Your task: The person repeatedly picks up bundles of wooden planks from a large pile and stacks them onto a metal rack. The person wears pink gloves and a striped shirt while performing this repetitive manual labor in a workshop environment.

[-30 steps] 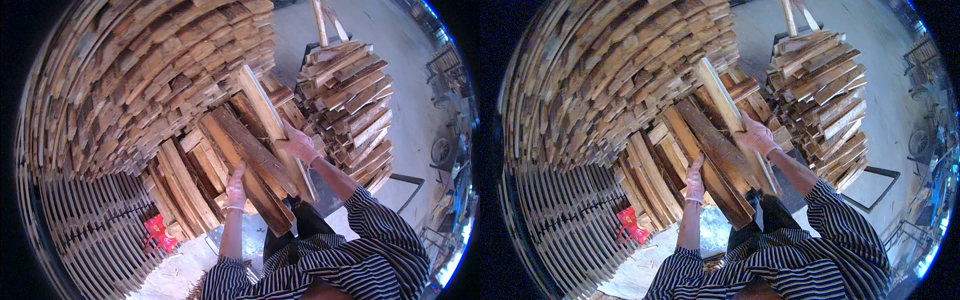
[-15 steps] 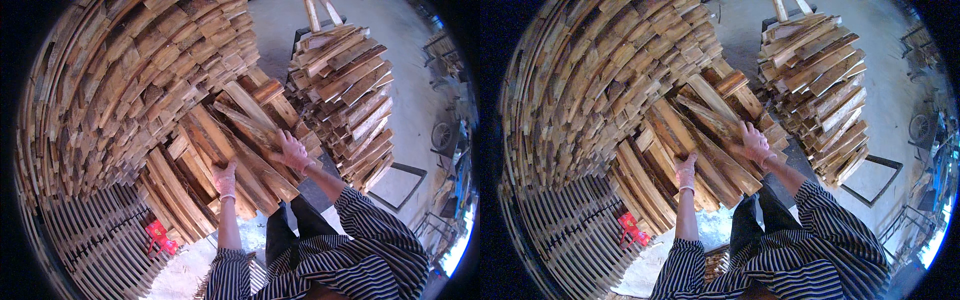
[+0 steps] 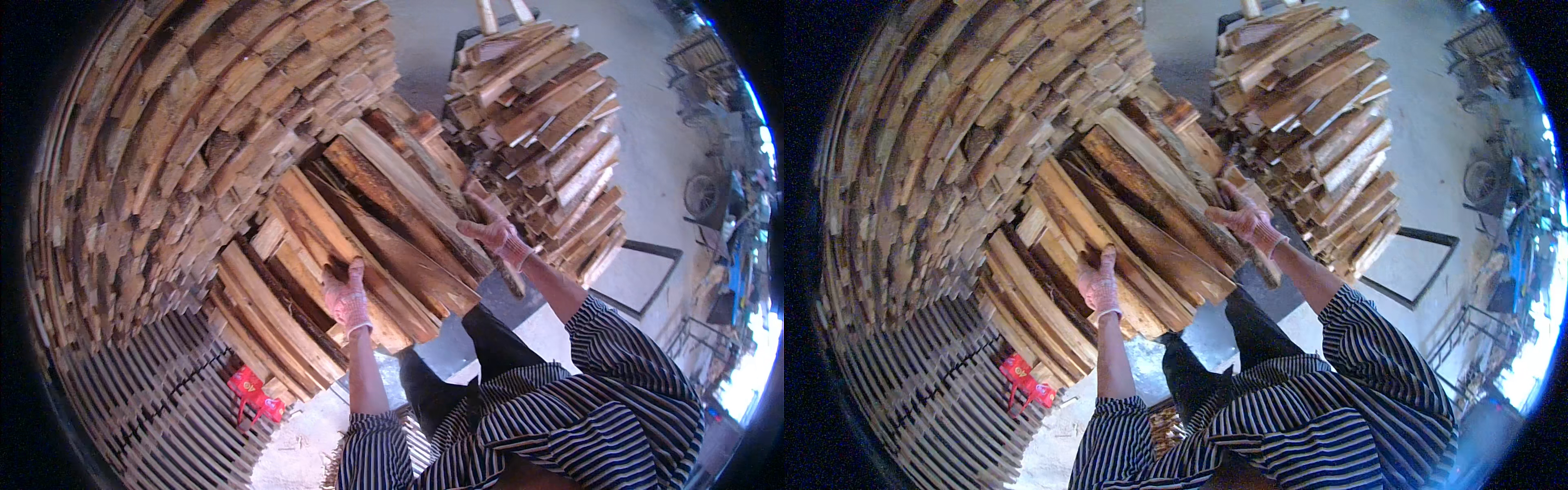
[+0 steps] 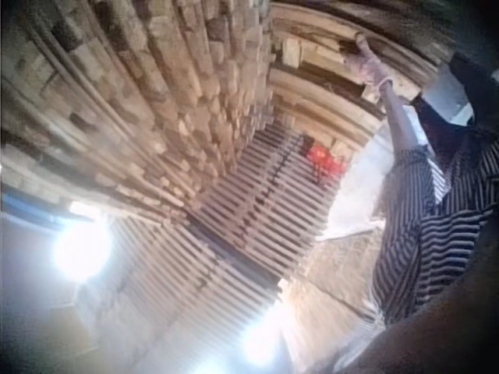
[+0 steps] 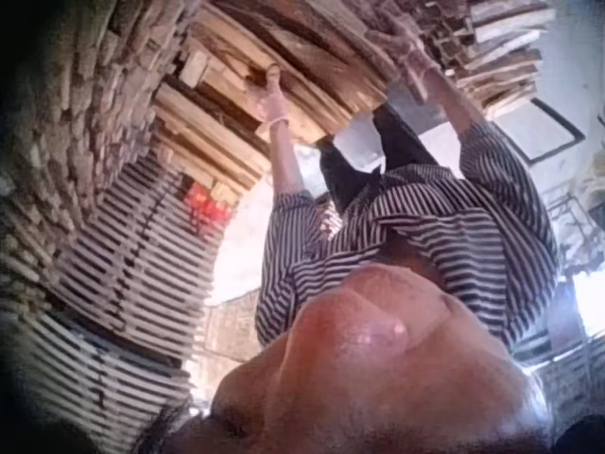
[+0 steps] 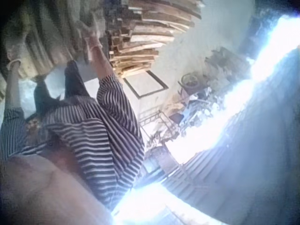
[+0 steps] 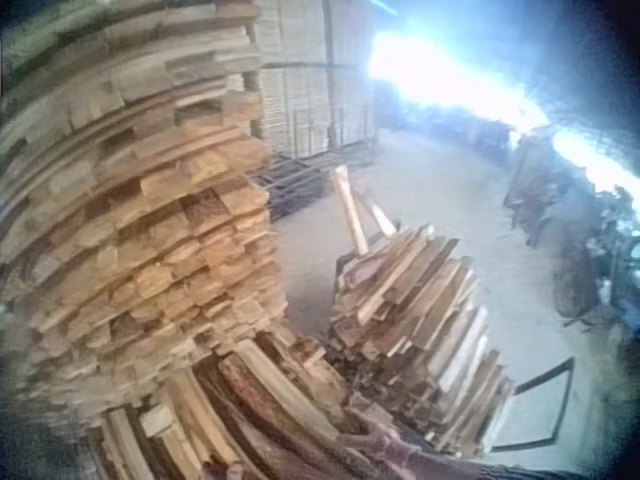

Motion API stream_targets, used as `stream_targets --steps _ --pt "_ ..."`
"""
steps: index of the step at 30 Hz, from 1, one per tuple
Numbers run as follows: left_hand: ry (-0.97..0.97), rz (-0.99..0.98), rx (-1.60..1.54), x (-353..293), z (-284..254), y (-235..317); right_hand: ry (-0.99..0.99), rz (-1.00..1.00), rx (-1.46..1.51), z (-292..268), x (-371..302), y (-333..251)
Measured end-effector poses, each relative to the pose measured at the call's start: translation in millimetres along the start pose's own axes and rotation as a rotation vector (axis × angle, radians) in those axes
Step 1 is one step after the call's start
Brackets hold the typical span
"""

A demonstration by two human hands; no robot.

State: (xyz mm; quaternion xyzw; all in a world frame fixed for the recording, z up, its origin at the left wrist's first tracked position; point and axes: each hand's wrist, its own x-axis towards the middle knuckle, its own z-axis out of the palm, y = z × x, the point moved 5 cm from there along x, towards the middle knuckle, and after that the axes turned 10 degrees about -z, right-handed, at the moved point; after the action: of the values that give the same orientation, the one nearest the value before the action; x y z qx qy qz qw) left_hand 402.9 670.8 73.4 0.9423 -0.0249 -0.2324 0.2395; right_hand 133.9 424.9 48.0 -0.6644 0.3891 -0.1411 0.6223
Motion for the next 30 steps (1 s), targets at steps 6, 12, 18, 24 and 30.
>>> stream_targets --steps 6,12,18,24,30 --pt "-0.198 0.151 -0.401 -39 4 27 -0.136 0.29 0.919 70 -65 -3" --pt "-1.114 -0.366 -1.237 -68 -15 -19 -0.147 0.187 0.6 166 -114 -56" --pt "-0.966 0.013 -2.031 -11 -130 -94 -0.845 0.374 0.927 251 -174 -122" --pt "-0.652 0.003 -1.832 22 -207 -190 -0.724 -0.176 0.072 325 -183 -199" --pt "-0.503 -0.344 -1.864 26 -280 -249 -0.688 -0.505 -0.185 379 -193 -234"
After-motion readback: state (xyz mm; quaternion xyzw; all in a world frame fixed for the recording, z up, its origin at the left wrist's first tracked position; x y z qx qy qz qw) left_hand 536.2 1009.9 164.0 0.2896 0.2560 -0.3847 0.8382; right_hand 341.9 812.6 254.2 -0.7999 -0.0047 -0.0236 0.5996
